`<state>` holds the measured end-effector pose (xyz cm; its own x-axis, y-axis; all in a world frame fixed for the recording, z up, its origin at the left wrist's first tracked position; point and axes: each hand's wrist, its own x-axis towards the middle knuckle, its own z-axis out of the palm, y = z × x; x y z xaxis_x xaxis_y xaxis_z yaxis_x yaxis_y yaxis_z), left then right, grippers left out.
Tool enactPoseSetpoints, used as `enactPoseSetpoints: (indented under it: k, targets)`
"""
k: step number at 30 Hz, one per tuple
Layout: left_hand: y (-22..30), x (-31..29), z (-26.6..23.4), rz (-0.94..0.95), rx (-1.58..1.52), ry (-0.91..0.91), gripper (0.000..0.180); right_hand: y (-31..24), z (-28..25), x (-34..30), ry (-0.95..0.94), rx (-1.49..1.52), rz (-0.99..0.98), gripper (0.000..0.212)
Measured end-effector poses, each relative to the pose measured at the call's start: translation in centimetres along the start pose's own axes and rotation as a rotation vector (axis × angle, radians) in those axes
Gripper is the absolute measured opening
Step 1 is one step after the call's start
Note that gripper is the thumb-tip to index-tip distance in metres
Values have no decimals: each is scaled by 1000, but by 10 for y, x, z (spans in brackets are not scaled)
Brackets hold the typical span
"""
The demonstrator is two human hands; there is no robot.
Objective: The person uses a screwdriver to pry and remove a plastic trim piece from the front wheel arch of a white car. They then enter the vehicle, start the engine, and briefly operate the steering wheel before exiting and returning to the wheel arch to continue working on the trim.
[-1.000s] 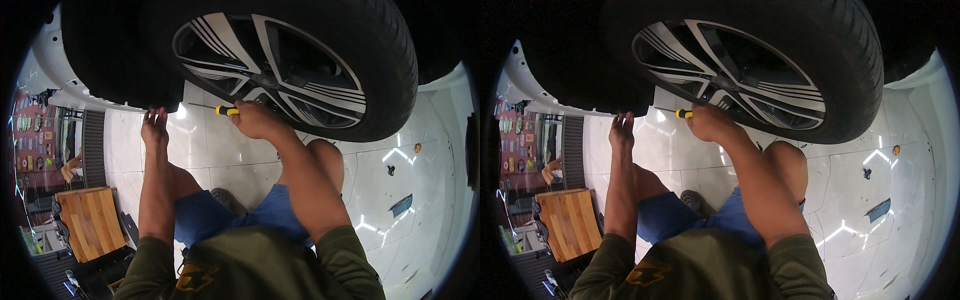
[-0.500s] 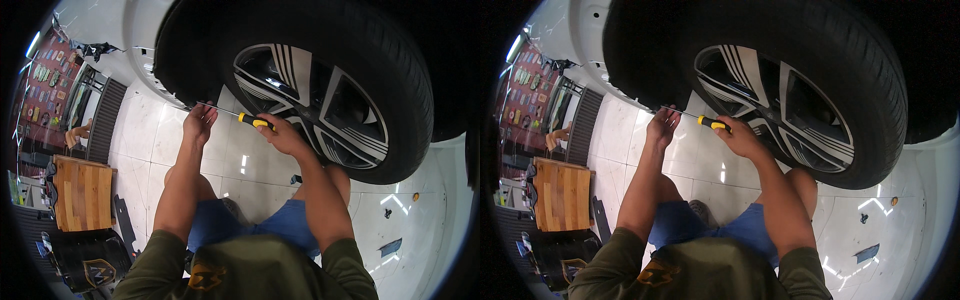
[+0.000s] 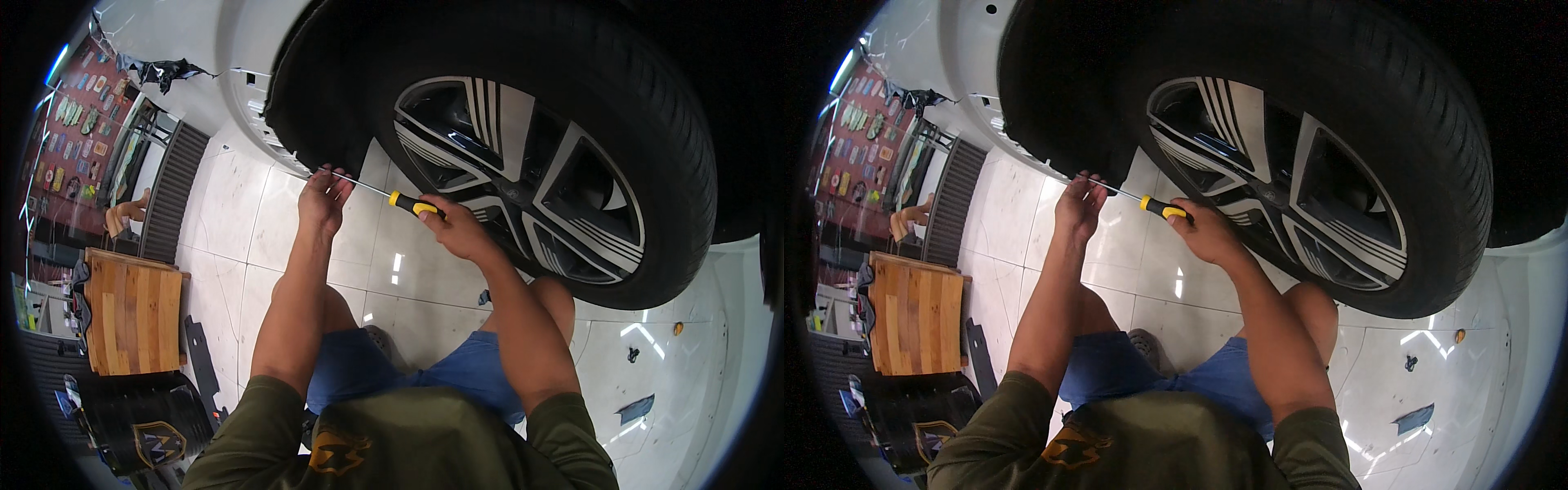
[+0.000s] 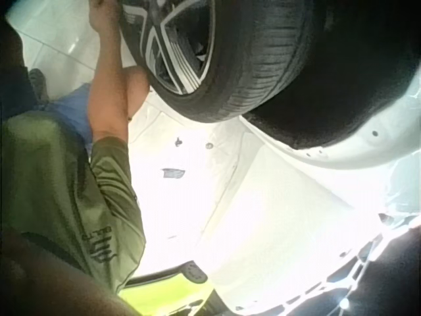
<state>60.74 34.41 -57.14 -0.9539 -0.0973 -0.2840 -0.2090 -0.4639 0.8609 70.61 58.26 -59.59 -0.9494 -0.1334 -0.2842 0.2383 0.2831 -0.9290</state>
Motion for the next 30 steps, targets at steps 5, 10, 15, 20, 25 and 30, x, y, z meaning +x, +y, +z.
enactPoseSetpoints:
  k: [5, 10, 15, 20, 25, 30]
  targets:
    - [-1, 0, -6, 0, -22, -4, 19, 3, -3, 11, -129, 522, 121, 36]
    - [-2, 2, 2, -24, -13, 14, 14, -3, 5, 5, 285, -134, -363, 32]
    - [-4, 6, 2, -18, 29, 42, 9, 1, 9, 16, 52, 294, 33, 35]
    - [-2, 9, 3, -36, -5, 3, 8, -11, -6, 27, 28, 78, -68, 36]
    - [4, 5, 8, -49, 12, -20, 17, -3, 10, 1, 453, -714, -644, 41]
    - [0, 7, 1, -67, -74, -11, 16, 15, -1, 13, 105, 18, -88, 42]
